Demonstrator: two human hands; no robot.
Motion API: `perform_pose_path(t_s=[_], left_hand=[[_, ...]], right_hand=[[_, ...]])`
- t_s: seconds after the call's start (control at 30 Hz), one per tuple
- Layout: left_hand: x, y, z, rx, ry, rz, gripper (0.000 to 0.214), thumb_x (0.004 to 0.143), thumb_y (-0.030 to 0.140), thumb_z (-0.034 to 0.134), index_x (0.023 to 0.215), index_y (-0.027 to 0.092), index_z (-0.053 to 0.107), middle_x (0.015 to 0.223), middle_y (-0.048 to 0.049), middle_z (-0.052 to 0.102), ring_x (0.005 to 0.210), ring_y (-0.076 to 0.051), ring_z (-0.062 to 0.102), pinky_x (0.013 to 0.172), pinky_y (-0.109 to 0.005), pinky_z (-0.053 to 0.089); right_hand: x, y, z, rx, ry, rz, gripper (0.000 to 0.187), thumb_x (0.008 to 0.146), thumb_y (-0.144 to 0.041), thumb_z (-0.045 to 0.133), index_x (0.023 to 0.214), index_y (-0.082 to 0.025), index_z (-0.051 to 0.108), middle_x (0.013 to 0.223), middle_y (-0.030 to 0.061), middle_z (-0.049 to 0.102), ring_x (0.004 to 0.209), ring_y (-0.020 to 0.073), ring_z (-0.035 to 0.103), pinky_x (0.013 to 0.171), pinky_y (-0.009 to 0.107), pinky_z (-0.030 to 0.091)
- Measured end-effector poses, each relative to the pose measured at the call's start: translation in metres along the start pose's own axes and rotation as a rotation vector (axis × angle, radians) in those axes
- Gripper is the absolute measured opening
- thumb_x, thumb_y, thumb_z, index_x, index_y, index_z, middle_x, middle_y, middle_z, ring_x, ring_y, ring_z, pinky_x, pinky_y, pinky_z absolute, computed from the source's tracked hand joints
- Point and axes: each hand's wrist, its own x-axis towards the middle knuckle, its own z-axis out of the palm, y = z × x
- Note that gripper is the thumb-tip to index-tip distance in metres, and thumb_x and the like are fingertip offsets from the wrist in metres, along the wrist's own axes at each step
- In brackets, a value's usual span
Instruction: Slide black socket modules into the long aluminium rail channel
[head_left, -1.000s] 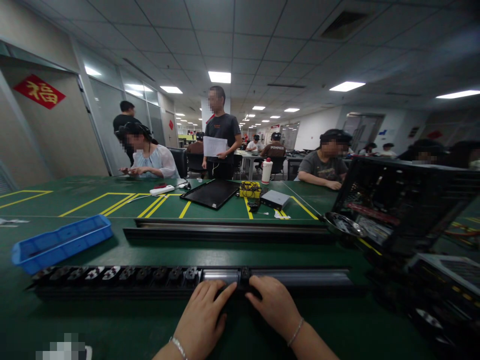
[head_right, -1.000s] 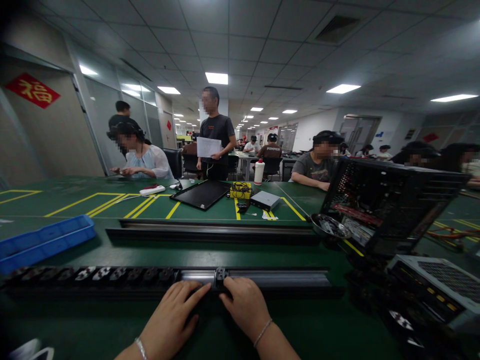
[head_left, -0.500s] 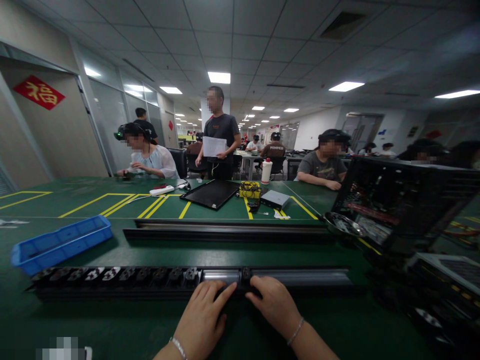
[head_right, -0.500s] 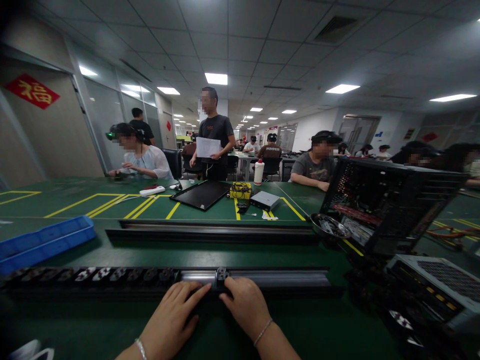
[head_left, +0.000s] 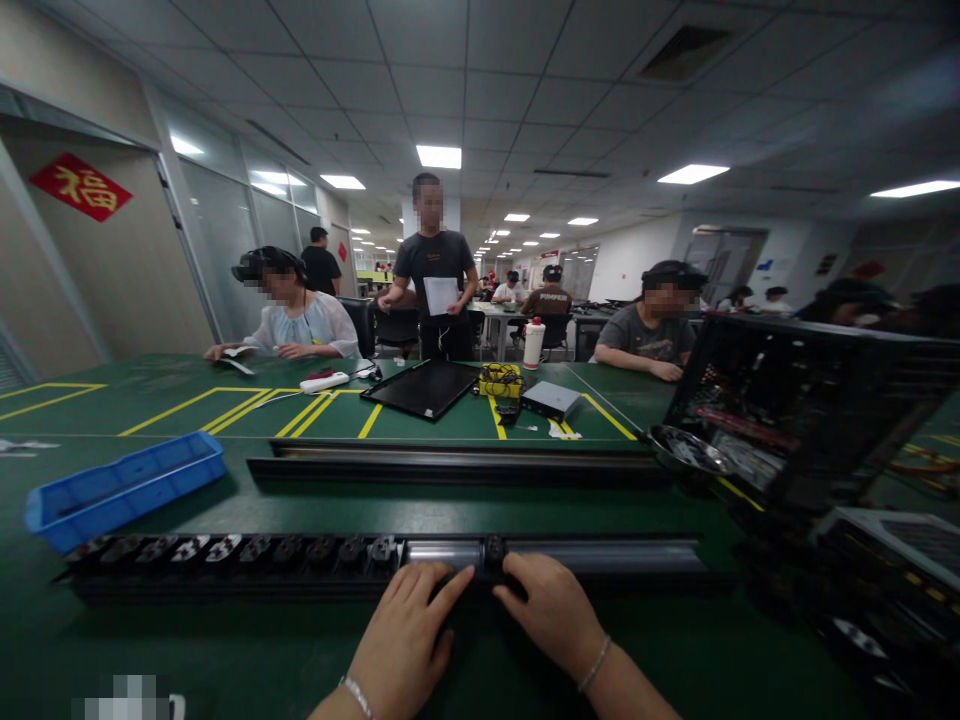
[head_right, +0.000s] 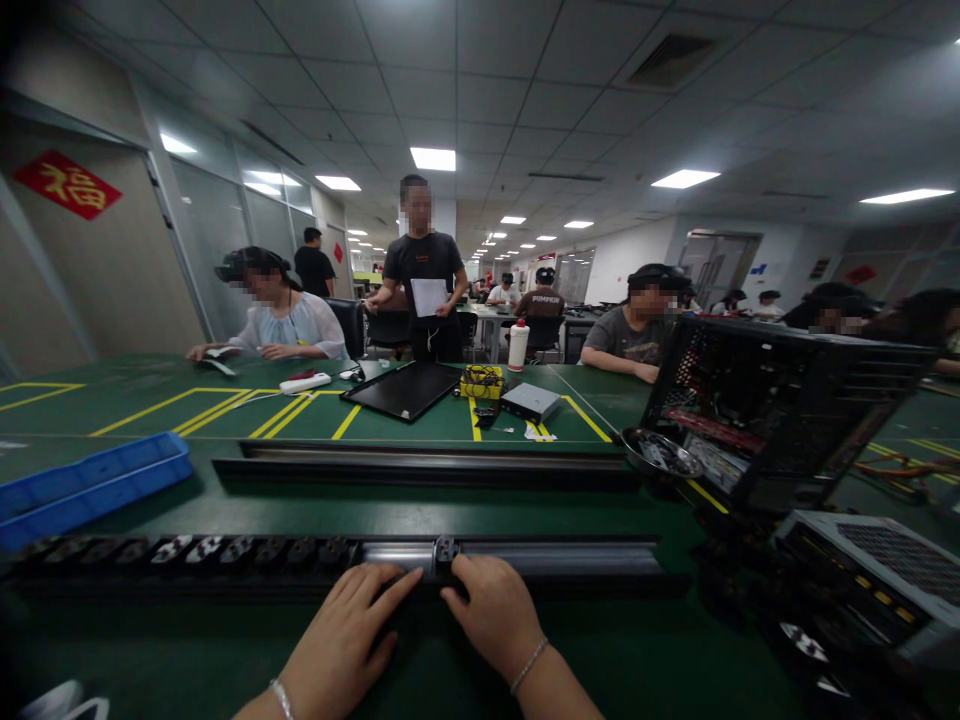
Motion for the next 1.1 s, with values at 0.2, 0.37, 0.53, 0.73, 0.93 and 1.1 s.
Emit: perform_pose_path(t_s=[0.2, 0.37, 0.53, 0.73, 0.93, 1.1], left_hand=[[0.0, 0.0009, -0.001, 0.001, -0.004, -0.006, 0.074, 0.068, 0.005, 0.049, 0.133, 0.036, 0.032, 0.122, -0.001, 0.05, 0.113, -0.022, 0.045, 0.101, -0.045, 0.033], [0.0004, 0.0014, -0.0023, -0.005, 0.002, 0.0, 0.075, 0.067, 0.004, 0.049, 0.133, 0.036, 0.032, 0.121, -0.0011, 0.051, 0.112, -0.022, 0.045, 0.101, -0.045, 0.033], [-0.0002, 0.0012, -0.0025, -0.012, 0.007, 0.003, 0.075, 0.068, 0.004, 0.048, 0.133, 0.036, 0.032, 0.121, -0.0005, 0.05, 0.111, -0.021, 0.045, 0.1, -0.045, 0.034], [-0.0001, 0.0008, -0.0023, -0.01, 0.007, 0.002, 0.075, 0.068, 0.004, 0.048, 0.133, 0.036, 0.032, 0.121, -0.0007, 0.05, 0.112, -0.021, 0.044, 0.101, -0.046, 0.033], [0.0, 0.0011, -0.0027, -0.007, 0.0, 0.0, 0.075, 0.068, 0.004, 0.049, 0.133, 0.036, 0.033, 0.121, -0.0008, 0.05, 0.113, -0.021, 0.044, 0.101, -0.045, 0.034], [-0.0006, 0.0002, -0.0009, 0.006, 0.009, 0.001, 0.077, 0.067, 0.003, 0.049, 0.133, 0.038, 0.031, 0.122, -0.0001, 0.049, 0.113, -0.021, 0.044, 0.101, -0.046, 0.033]], right_hand=[[-0.0005, 0.0011, -0.003, -0.033, -0.007, -0.007, 0.006, 0.08, -0.028, 0.054, 0.082, -0.023, 0.058, 0.08, -0.0009, 0.064, 0.077, 0.0152, 0.058, 0.069, 0.025, 0.035], [0.0, 0.004, -0.0014, -0.012, -0.016, -0.019, 0.007, 0.079, -0.027, 0.055, 0.084, -0.024, 0.058, 0.082, -0.0017, 0.064, 0.079, 0.0143, 0.058, 0.069, 0.024, 0.036], [0.0003, 0.0051, -0.0009, -0.001, 0.004, -0.006, 0.005, 0.078, -0.027, 0.057, 0.079, -0.022, 0.057, 0.08, -0.0015, 0.064, 0.076, 0.0145, 0.058, 0.067, 0.024, 0.036], [0.0005, 0.0044, -0.0013, 0.005, 0.015, -0.011, 0.005, 0.079, -0.026, 0.056, 0.077, -0.022, 0.056, 0.078, -0.001, 0.064, 0.074, 0.0146, 0.058, 0.066, 0.024, 0.035], [0.0006, 0.0044, -0.002, 0.001, 0.008, -0.011, 0.005, 0.079, -0.027, 0.056, 0.077, -0.022, 0.056, 0.079, -0.0008, 0.064, 0.075, 0.0146, 0.058, 0.065, 0.024, 0.035], [0.002, 0.003, -0.0034, 0.014, -0.014, 0.005, 0.006, 0.08, -0.027, 0.055, 0.078, -0.022, 0.057, 0.08, -0.0006, 0.064, 0.076, 0.0147, 0.058, 0.067, 0.024, 0.036]])
